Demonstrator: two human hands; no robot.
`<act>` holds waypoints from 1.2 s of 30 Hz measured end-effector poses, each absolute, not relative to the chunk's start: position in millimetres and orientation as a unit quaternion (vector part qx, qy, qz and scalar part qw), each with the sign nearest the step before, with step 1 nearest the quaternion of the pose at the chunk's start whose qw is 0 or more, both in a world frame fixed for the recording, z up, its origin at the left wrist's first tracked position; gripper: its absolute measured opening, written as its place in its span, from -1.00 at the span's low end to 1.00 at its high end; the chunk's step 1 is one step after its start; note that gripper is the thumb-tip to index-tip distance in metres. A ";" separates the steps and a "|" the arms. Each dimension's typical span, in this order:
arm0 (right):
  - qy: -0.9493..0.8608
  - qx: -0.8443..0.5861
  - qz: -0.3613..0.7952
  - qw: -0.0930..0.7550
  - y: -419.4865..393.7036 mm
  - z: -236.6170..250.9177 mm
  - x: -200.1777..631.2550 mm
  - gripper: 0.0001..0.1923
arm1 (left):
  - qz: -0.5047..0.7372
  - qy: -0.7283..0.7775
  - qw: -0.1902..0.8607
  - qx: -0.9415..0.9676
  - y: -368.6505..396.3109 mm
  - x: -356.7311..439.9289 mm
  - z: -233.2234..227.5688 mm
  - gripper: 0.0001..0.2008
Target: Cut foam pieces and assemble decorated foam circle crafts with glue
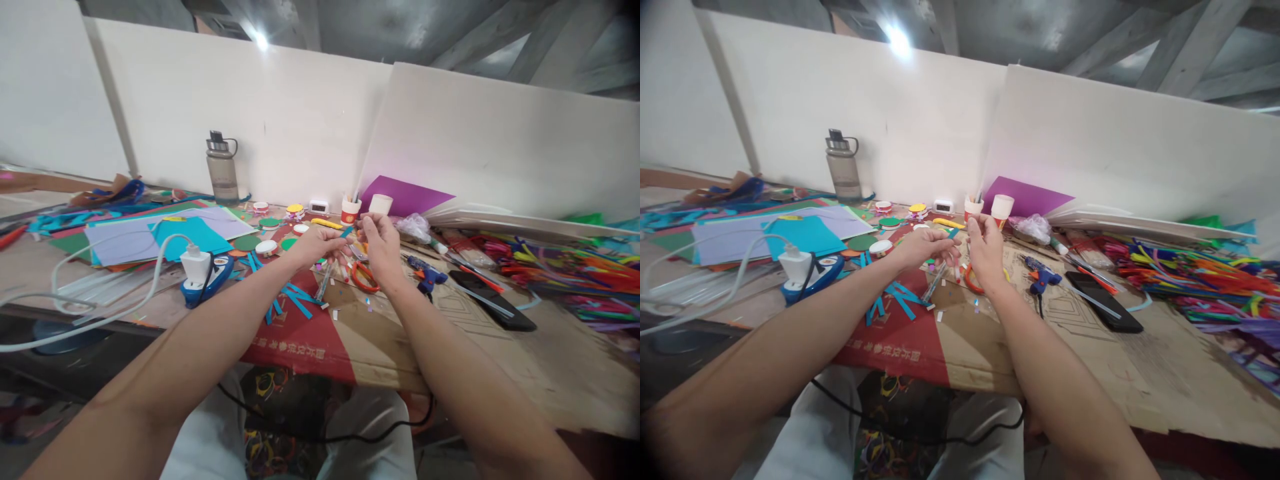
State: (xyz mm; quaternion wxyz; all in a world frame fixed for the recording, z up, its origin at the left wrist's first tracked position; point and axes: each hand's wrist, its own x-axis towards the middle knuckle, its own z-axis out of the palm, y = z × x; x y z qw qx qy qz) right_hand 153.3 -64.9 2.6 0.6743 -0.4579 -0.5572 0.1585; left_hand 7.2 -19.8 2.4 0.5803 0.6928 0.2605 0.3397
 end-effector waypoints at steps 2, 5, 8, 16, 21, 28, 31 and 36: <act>-0.579 -0.464 0.155 0.652 -65.7 2.5 153.1 -0.79 | 0.336 0.259 0.580 0.695 -18.7 6.7 1.9 -0.85; -0.619 -0.467 0.136 0.616 -65.7 1.1 152.6 -0.80 | 0.328 0.262 0.580 0.698 -18.2 6.2 2.9 -0.85; -0.645 -0.489 0.093 0.580 -64.8 -0.5 153.0 -0.83 | 0.319 0.258 0.569 0.712 -18.1 5.8 4.4 -0.83; -0.633 -0.515 0.082 0.572 -66.6 2.0 154.6 -0.84 | 0.324 0.247 0.540 0.736 -14.4 1.1 5.8 -0.78; -0.622 -0.531 0.087 0.568 -66.2 4.6 155.6 -0.83 | 0.398 0.259 0.556 0.682 -8.3 -0.9 2.8 -0.76; -0.665 -0.523 0.159 0.510 -60.5 -4.0 153.1 -0.83 | 0.456 0.259 0.587 0.617 -2.0 -2.6 -1.7 -0.72; -0.665 -0.522 0.167 0.508 -60.5 -5.9 150.3 -0.82 | 0.469 0.248 0.619 0.579 -2.0 -1.6 -2.7 -0.68; -0.649 -0.532 0.160 0.520 -60.9 -6.3 147.0 -0.81 | 0.466 0.228 0.664 0.539 -2.9 -0.3 -4.5 -0.68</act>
